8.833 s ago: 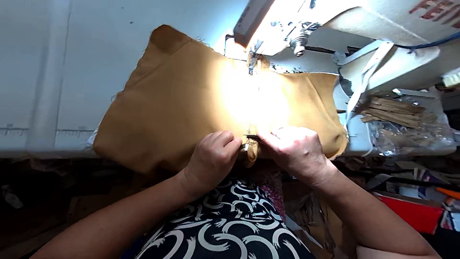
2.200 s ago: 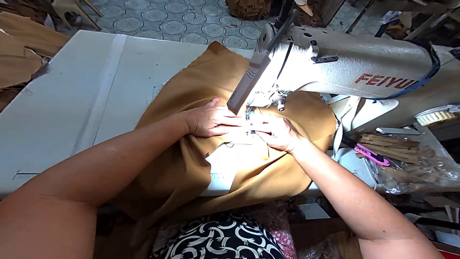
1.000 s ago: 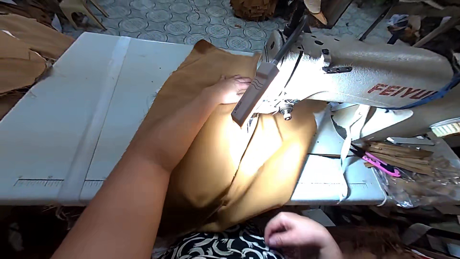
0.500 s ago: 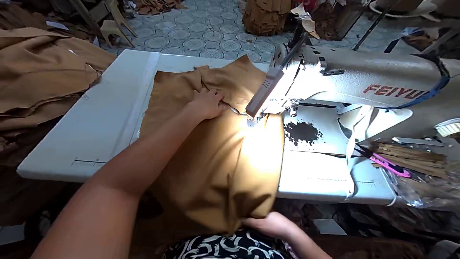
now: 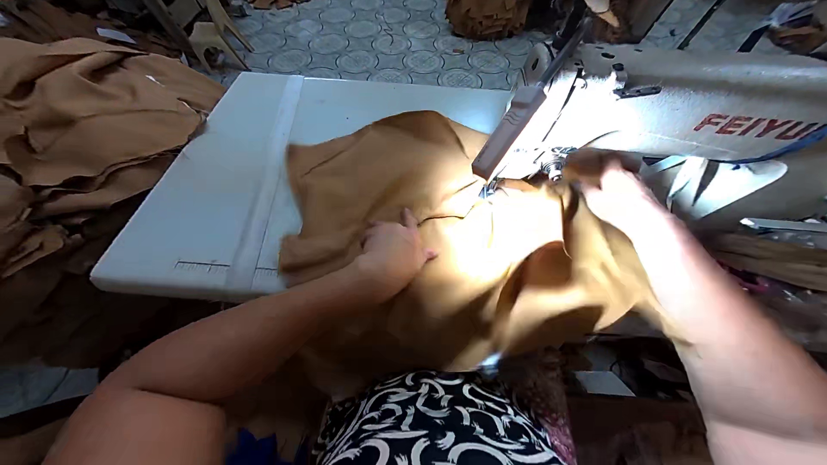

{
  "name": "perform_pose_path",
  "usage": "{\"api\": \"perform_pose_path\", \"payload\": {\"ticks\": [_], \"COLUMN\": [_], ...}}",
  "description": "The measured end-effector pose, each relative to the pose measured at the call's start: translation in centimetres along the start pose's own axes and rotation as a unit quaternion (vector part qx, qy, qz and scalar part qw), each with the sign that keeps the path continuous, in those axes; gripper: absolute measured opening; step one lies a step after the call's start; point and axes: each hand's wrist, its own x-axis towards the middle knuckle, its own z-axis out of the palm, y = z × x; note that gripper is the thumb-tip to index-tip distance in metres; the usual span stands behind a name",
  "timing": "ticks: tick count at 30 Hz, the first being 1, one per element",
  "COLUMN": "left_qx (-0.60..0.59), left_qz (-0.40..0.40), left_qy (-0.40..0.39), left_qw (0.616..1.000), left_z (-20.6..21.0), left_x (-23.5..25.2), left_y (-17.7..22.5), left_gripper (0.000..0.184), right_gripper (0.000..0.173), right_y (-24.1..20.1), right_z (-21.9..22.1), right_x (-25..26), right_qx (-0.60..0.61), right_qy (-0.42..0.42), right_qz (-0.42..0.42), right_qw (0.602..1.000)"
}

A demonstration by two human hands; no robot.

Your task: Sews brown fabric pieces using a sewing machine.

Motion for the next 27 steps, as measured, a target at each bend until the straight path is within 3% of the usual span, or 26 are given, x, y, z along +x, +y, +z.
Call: {"api": "perform_pose_path", "payload": {"ticks": [2,3,4,6,8,11,16,18,20,22,23,27], "left_qx": [0.036,0.044,0.037,-0.001,-0.020,-0.035,-0.029,-0.021,-0.029,-0.037,-0.041,-0.075], "left_qz": [0.074,0.148,0.240,0.426,0.511,0.496,0.395,0.410,0.453,0.486,0.494,0.500], "left_qy": [-0.003,0.034,0.100,0.249,0.249,0.205,0.229,0.264,0.300,0.334,0.344,0.381], "left_qw": [0.997,0.987,0.965,0.870,0.823,0.843,0.889,0.873,0.839,0.807,0.798,0.774], "left_z": [0.0,0.2,0.9,2.8,4.0,6.2,8.1,7.1,5.7,4.4,3.9,4.1], "left_x": [-1.0,-0.9,-0.2,2.9,5.2,4.8,0.1,0.7,2.6,4.4,5.2,7.7], "left_y": [-0.2,-1.1,-2.6,-5.6,-7.2,-6.8,-2.1,-0.8,-0.1,0.5,0.7,0.8], "left_gripper": [0.077,0.066,0.052,0.037,0.047,0.056,0.058,0.049,0.038,0.035,0.034,0.029], "right_gripper": [0.057,0.059,0.061,0.065,0.070,0.076,0.071,0.064,0.044,0.031,0.025,0.028], "right_y": [-1.5,-2.6,-3.6,-4.5,-5.4,-3.8,1.5,0.2,-2.2,-4.8,-6.0,-8.4], "right_z": [0.8,1.2,2.0,4.8,8.0,8.5,7.1,6.4,7.2,7.8,8.2,10.3], "right_x": [0.6,-1.0,-3.8,-9.4,-11.5,-10.8,-3.7,-4.2,-6.2,-9.2,-10.3,-11.2], "right_qx": [-0.001,-0.002,0.005,0.051,0.053,0.034,-0.003,0.017,0.064,0.137,0.164,0.197], "right_qy": [0.012,0.020,0.033,0.063,0.094,-0.003,-0.058,-0.023,0.121,0.203,0.211,0.154], "right_qz": [-0.065,-0.099,-0.140,-0.210,-0.191,-0.097,-0.194,-0.187,-0.194,-0.190,-0.188,-0.161], "right_qw": [0.998,0.995,0.990,0.974,0.976,0.995,0.979,0.982,0.972,0.951,0.945,0.955]}}
